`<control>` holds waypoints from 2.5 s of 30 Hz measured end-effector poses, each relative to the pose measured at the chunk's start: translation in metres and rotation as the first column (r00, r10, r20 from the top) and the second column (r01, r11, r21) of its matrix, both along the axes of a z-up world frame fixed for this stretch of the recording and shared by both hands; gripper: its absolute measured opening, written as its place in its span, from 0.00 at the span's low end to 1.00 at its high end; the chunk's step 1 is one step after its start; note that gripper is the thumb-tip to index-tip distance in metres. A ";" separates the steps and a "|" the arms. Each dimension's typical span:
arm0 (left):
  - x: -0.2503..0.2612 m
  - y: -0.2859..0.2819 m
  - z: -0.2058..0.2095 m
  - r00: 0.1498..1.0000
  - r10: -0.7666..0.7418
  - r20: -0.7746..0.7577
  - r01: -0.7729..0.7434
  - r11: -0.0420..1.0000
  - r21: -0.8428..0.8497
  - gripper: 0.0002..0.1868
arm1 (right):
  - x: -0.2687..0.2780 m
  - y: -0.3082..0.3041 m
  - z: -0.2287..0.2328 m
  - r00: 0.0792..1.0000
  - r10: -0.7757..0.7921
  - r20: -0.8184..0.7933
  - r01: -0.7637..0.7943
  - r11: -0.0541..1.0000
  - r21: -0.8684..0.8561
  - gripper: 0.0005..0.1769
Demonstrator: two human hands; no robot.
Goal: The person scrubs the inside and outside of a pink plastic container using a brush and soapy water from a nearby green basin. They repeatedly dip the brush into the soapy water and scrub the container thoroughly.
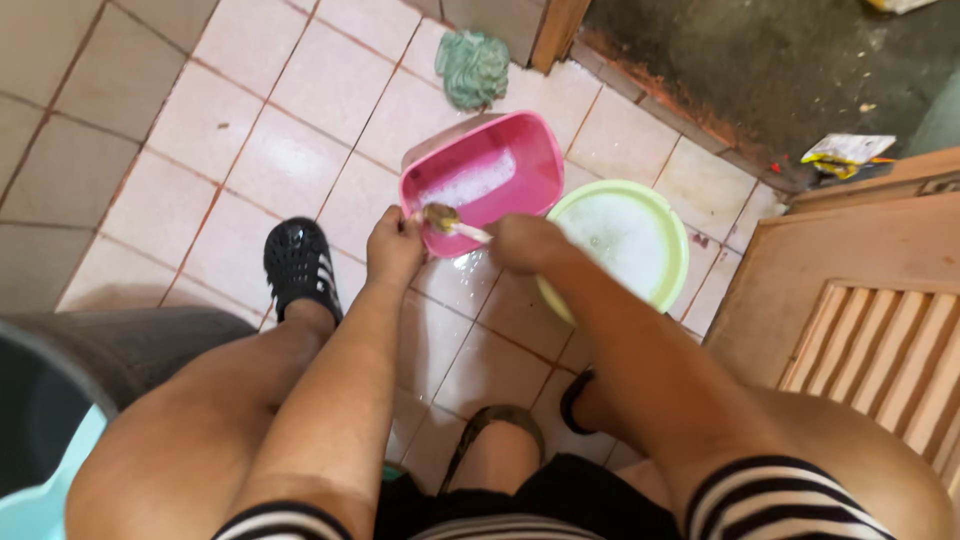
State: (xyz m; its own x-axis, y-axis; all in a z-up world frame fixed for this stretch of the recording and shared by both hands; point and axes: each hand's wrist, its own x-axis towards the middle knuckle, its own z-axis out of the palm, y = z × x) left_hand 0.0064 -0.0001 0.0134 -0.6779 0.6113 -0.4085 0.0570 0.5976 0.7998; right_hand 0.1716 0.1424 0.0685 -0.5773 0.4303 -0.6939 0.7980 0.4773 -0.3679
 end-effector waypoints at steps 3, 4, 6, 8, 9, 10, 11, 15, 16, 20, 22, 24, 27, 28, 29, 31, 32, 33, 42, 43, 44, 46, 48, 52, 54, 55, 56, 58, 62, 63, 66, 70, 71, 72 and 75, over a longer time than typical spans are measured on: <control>0.002 0.008 0.013 1.000 -0.007 -0.002 0.007 1.000 -0.012 0.13 | 0.033 0.062 0.009 0.999 -0.002 -0.042 0.004 0.998 0.062 0.18; 0.002 0.007 0.017 0.999 -0.018 -0.039 0.017 1.000 -0.022 0.13 | 0.045 0.075 0.016 0.999 -0.032 0.043 0.027 0.994 0.109 0.18; 0.003 0.004 0.024 1.000 -0.003 0.006 0.003 1.000 -0.030 0.14 | 0.054 0.089 0.031 0.987 -0.056 0.150 0.027 0.981 0.192 0.17; 0.003 0.010 0.028 1.000 0.000 0.028 0.001 0.999 -0.035 0.14 | 0.055 0.087 0.039 0.977 -0.057 0.207 0.000 0.964 0.265 0.15; 0.001 0.011 0.029 1.000 0.001 0.026 0.001 0.999 -0.040 0.13 | 0.044 0.071 0.032 0.987 -0.066 0.144 0.023 0.960 0.279 0.14; 0.000 0.012 0.029 1.000 0.001 0.024 0.000 0.999 -0.046 0.13 | 0.033 0.054 0.026 0.994 -0.074 0.080 0.048 0.956 0.291 0.14; 0.000 0.011 0.027 1.000 -0.009 -0.005 0.009 0.999 -0.040 0.12 | 0.021 0.037 0.023 0.991 -0.108 0.081 0.090 0.974 0.207 0.13; 0.006 0.007 0.018 0.999 0.006 0.039 -0.005 1.000 -0.010 0.13 | -0.012 -0.023 0.028 0.998 -0.051 0.047 0.046 0.992 0.115 0.14; 0.010 0.001 0.014 0.995 0.022 0.093 -0.022 1.000 -0.006 0.14 | -0.016 -0.029 0.031 0.999 0.010 0.049 -0.015 0.994 0.104 0.14; 0.027 -0.004 -0.006 0.901 0.131 0.413 -0.212 0.965 0.157 0.12 | -0.024 -0.021 0.024 1.000 0.021 -0.004 -0.021 1.000 0.021 0.15; 0.040 -0.007 -0.015 0.916 0.118 0.385 -0.179 0.976 0.127 0.14 | -0.028 -0.025 0.012 0.990 -0.033 -0.139 0.038 0.999 0.028 0.16; 0.055 -0.011 -0.020 0.772 0.133 0.622 -0.258 0.959 0.115 0.17 | -0.029 -0.030 0.002 0.974 -0.072 -0.217 0.075 0.997 0.003 0.17; 0.060 -0.010 -0.018 0.625 0.130 0.770 -0.315 0.944 0.096 0.20 | -0.035 -0.028 0.004 0.976 -0.043 -0.214 0.041 0.999 -0.015 0.17; 0.064 -0.012 -0.016 0.593 0.134 0.794 -0.330 0.940 0.087 0.21 | -0.034 -0.022 0.009 0.982 0.013 -0.187 -0.012 1.000 0.004 0.17; 0.070 -0.011 -0.014 0.544 0.131 0.829 -0.338 0.938 0.074 0.23 | -0.033 -0.014 0.017 0.985 0.067 -0.158 -0.064 0.998 0.026 0.17; 0.082 -0.008 -0.008 0.444 0.116 0.889 -0.352 0.934 0.054 0.28 | -0.031 -0.004 0.035 0.983 0.179 -0.031 -0.175 0.979 0.109 0.14; 0.088 -0.004 -0.005 0.411 0.135 0.901 -0.338 0.941 0.013 0.27 | -0.030 0.001 0.044 0.973 0.230 0.035 -0.233 0.961 0.149 0.13; 0.095 -0.002 -0.003 0.378 0.163 0.912 -0.327 0.944 -0.033 0.27 | -0.028 0.001 0.051 0.982 0.184 0.044 -0.188 0.972 0.143 0.12; 0.000 0.023 0.016 0.931 -0.355 0.086 0.362 0.868 -0.341 0.15 | -0.023 -0.010 0.061 0.999 0.012 0.037 -0.018 0.984 0.176 0.15; -0.024 0.038 0.029 0.930 -0.358 -0.082 0.288 0.850 -0.442 0.17 | -0.021 -0.014 0.061 0.999 0.003 0.040 -0.011 0.982 0.189 0.15; -0.040 0.053 0.042 0.917 -0.320 -0.239 0.212 0.897 -0.388 0.20 | -0.018 -0.017 0.060 0.999 -0.006 0.043 -0.003 0.979 0.202 0.15; -0.062 0.087 0.058 0.709 -0.433 -0.557 0.275 0.897 -0.346 0.19 | -0.013 -0.021 0.060 1.000 -0.026 0.014 0.023 0.981 0.192 0.15; -0.078 0.125 0.062 0.428 -0.491 -0.759 0.354 0.864 -0.359 0.17 | -0.011 -0.017 0.064 0.996 -0.078 -0.042 0.084 0.977 0.194 0.17; -0.099 0.172 0.036 0.157 -0.693 -0.704 0.440 0.687 -0.578 0.17 | -0.012 -0.014 0.067 0.966 -0.214 -0.145 0.236 0.958 0.163 0.18; -0.117 0.181 0.022 0.259 -0.744 -0.615 0.438 0.659 -0.612 0.17 | -0.013 -0.010 0.060 0.937 -0.269 -0.221 0.306 0.940 0.152 0.18; -0.124 0.174 0.015 0.314 -0.768 -0.558 0.438 0.639 -0.633 0.16 | -0.015 -0.010 0.055 0.914 -0.292 -0.282 0.340 0.930 0.142 0.19; -0.126 0.162 0.008 0.418 -0.735 -0.533 0.454 0.678 -0.579 0.15 | -0.013 -0.010 0.050 0.886 -0.314 -0.341 0.374 0.918 0.129 0.19; -0.145 0.135 0.011 0.594 -0.641 -0.486 0.435 0.764 -0.476 0.13 | -0.019 -0.008 0.042 0.863 -0.344 -0.370 0.403 0.911 0.092 0.19; -0.141 0.071 0.023 0.851 -0.465 -0.244 0.405 0.877 -0.259 0.11 | -0.034 -0.014 0.038 0.739 -0.424 -0.524 0.489 0.872 -0.016 0.19; -0.132 0.057 0.025 0.895 -0.414 -0.163 0.375 0.899 -0.225 0.11 | -0.039 -0.021 0.040 0.736 -0.458 -0.498 0.484 0.871 -0.086 0.19; -0.108 0.022 0.035 0.942 -0.326 -0.076 0.302 0.925 -0.229 0.12 | -0.050 -0.053 0.054 0.755 -0.452 -0.476 0.414 0.890 -0.190 0.21; -0.082 -0.017 0.035 0.955 -0.240 -0.176 0.206 0.960 -0.190 0.10 | -0.032 -0.083 0.074 0.853 -0.189 -0.487 0.170 0.982 -0.083 0.20; -0.075 -0.025 0.032 0.954 -0.234 -0.186 0.197 0.960 -0.197 0.11 | -0.022 -0.081 0.078 0.880 -0.126 -0.458 0.110 0.992 -0.061 0.19; -0.068 -0.036 0.030 0.953 -0.229 -0.197 0.188 0.961 -0.205 0.12 | -0.012 -0.078 0.082 0.910 -0.162 -0.382 0.123 0.984 -0.126 0.20; -0.032 -0.048 0.014 0.988 -0.129 -0.087 0.123 0.990 -0.070 0.12 | 0.023 -0.082 0.075 0.926 -0.192 -0.324 0.135 0.973 -0.189 0.19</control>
State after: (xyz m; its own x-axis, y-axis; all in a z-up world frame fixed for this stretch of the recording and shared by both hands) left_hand -0.0261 -0.0485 0.0274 -0.6334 0.6687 -0.3894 0.2060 0.6308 0.7481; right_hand 0.1942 0.0601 0.1438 -0.7206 0.4379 -0.5376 0.6744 0.2627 -0.6900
